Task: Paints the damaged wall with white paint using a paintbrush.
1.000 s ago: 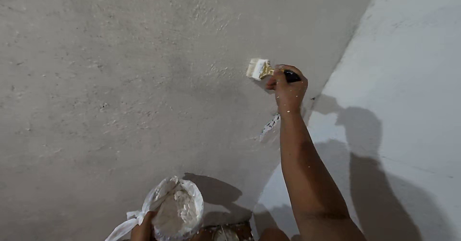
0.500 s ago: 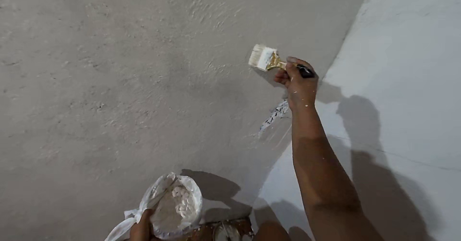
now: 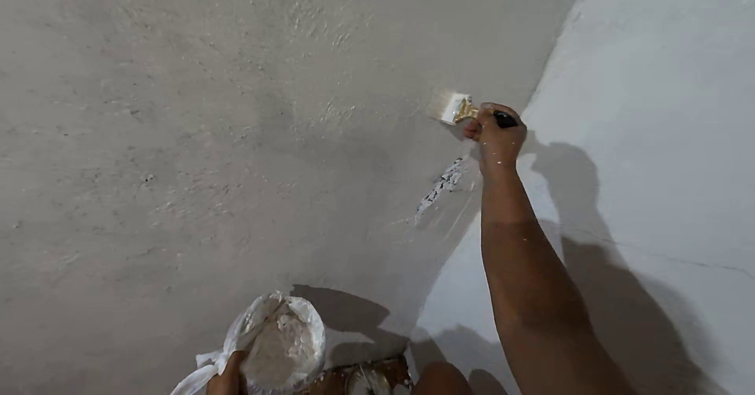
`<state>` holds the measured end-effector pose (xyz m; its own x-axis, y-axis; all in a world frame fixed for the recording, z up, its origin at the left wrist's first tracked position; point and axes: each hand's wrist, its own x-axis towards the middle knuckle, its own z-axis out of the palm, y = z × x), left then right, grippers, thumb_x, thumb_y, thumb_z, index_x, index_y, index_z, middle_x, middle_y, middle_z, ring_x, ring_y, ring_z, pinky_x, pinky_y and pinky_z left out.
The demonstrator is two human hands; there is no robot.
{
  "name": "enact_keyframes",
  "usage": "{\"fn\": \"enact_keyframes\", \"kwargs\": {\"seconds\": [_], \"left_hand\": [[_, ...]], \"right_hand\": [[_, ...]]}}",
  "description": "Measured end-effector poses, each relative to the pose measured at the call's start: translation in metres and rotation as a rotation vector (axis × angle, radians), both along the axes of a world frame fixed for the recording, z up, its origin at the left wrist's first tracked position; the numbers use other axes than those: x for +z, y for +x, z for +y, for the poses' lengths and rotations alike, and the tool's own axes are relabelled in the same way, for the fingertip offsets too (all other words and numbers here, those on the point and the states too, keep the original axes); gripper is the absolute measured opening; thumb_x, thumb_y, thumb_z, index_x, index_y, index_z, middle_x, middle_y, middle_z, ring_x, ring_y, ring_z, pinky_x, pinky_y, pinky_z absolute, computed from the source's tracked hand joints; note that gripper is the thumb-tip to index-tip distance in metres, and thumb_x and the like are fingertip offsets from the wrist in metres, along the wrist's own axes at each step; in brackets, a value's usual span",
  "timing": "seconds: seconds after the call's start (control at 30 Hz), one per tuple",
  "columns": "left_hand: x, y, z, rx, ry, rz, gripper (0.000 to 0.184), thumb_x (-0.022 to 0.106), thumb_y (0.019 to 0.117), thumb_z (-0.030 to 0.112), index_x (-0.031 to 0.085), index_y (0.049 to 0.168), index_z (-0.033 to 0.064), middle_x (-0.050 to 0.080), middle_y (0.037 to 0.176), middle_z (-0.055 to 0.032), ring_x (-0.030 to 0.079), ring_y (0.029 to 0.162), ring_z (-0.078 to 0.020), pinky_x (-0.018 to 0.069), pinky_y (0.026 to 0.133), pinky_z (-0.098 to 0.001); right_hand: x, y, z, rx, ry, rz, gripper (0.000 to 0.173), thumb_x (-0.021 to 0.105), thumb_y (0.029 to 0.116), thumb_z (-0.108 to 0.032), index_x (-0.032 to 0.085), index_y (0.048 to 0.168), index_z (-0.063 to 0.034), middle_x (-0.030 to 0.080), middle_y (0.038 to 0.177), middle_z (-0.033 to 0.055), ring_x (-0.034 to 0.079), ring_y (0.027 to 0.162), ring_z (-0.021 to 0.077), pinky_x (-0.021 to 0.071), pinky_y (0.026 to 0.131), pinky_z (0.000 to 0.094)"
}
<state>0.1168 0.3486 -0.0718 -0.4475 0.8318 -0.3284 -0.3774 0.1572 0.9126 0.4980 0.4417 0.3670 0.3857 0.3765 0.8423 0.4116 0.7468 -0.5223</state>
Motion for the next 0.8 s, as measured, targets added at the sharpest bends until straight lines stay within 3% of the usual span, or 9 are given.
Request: {"fn": "enact_keyframes", "kwargs": {"seconds": [0.17, 0.33, 0.43, 0.5, 0.63, 0.73, 0.8], "left_hand": [[-0.001, -0.002, 0.001, -0.004, 0.030, -0.029, 0.027, 0.059, 0.0981, 0.025, 0.056, 0.109, 0.0006, 0.058, 0.074, -0.0040, 0.059, 0.061, -0.0123, 0.0529, 0.056, -0.0336], [-0.001, -0.002, 0.002, 0.008, -0.018, -0.022, 0.023, 0.060, 0.0979, 0.028, 0.055, 0.097, 0.0050, 0.051, 0.065, -0.0004, 0.051, 0.052, -0.0113, 0.0478, 0.050, -0.0322], [-0.001, -0.003, 0.001, 0.007, -0.005, -0.030, 0.026, 0.059, 0.0975, 0.027, 0.056, 0.103, 0.0019, 0.055, 0.070, -0.0031, 0.055, 0.057, -0.0125, 0.0506, 0.053, -0.0340], [0.000, -0.003, 0.000, 0.004, 0.002, -0.024, 0.026, 0.058, 0.0979, 0.027, 0.056, 0.105, 0.0025, 0.056, 0.071, -0.0021, 0.056, 0.057, -0.0109, 0.0515, 0.054, -0.0323], [0.001, -0.001, 0.000, 0.014, -0.006, -0.030, 0.027, 0.059, 0.0981, 0.027, 0.055, 0.107, 0.0018, 0.054, 0.071, -0.0023, 0.055, 0.057, -0.0116, 0.0511, 0.053, -0.0332], [-0.002, -0.002, 0.000, 0.012, 0.005, -0.028, 0.026, 0.059, 0.0976, 0.028, 0.057, 0.105, 0.0028, 0.057, 0.071, -0.0023, 0.057, 0.058, -0.0122, 0.0524, 0.054, -0.0341], [-0.002, -0.002, 0.001, 0.005, 0.002, -0.029, 0.027, 0.058, 0.0977, 0.027, 0.057, 0.106, 0.0016, 0.057, 0.072, -0.0036, 0.058, 0.059, -0.0133, 0.0526, 0.055, -0.0351]], "right_hand": [[-0.008, -0.022, -0.018, 0.128, 0.004, -0.102, 0.026, 0.058, 0.1038, -0.012, 0.062, 0.124, 0.0030, 0.070, 0.092, 0.0057, 0.071, 0.077, 0.0139, 0.0633, 0.076, 0.0329], [-0.017, -0.001, -0.012, -0.135, -0.106, -0.097, 0.026, 0.060, 0.1022, -0.013, 0.066, 0.122, 0.0025, 0.070, 0.094, 0.0120, 0.069, 0.074, 0.0139, 0.0615, 0.073, 0.0334], [-0.019, -0.011, -0.025, -0.040, -0.003, -0.194, 0.027, 0.062, 0.1013, -0.012, 0.064, 0.124, 0.0036, 0.071, 0.093, 0.0073, 0.071, 0.076, 0.0105, 0.0630, 0.074, 0.0302], [-0.024, -0.010, -0.019, -0.035, -0.036, -0.305, 0.030, 0.063, 0.1013, -0.013, 0.064, 0.127, 0.0023, 0.071, 0.102, 0.0107, 0.072, 0.083, 0.0133, 0.0629, 0.080, 0.0322], [-0.023, 0.003, -0.026, -0.323, -0.172, -0.411, 0.030, 0.063, 0.1009, -0.013, 0.068, 0.128, -0.0012, 0.072, 0.109, 0.0212, 0.072, 0.091, 0.0261, 0.0575, 0.088, 0.0437], [-0.021, -0.002, -0.035, -0.233, -0.074, -0.460, 0.029, 0.064, 0.1005, -0.013, 0.067, 0.126, 0.0007, 0.071, 0.107, 0.0169, 0.070, 0.086, 0.0151, 0.0595, 0.084, 0.0324], [-0.023, 0.000, -0.028, -0.197, -0.100, -0.482, 0.030, 0.065, 0.1003, -0.013, 0.067, 0.127, 0.0000, 0.071, 0.109, 0.0173, 0.071, 0.088, 0.0158, 0.0592, 0.085, 0.0332]]}}
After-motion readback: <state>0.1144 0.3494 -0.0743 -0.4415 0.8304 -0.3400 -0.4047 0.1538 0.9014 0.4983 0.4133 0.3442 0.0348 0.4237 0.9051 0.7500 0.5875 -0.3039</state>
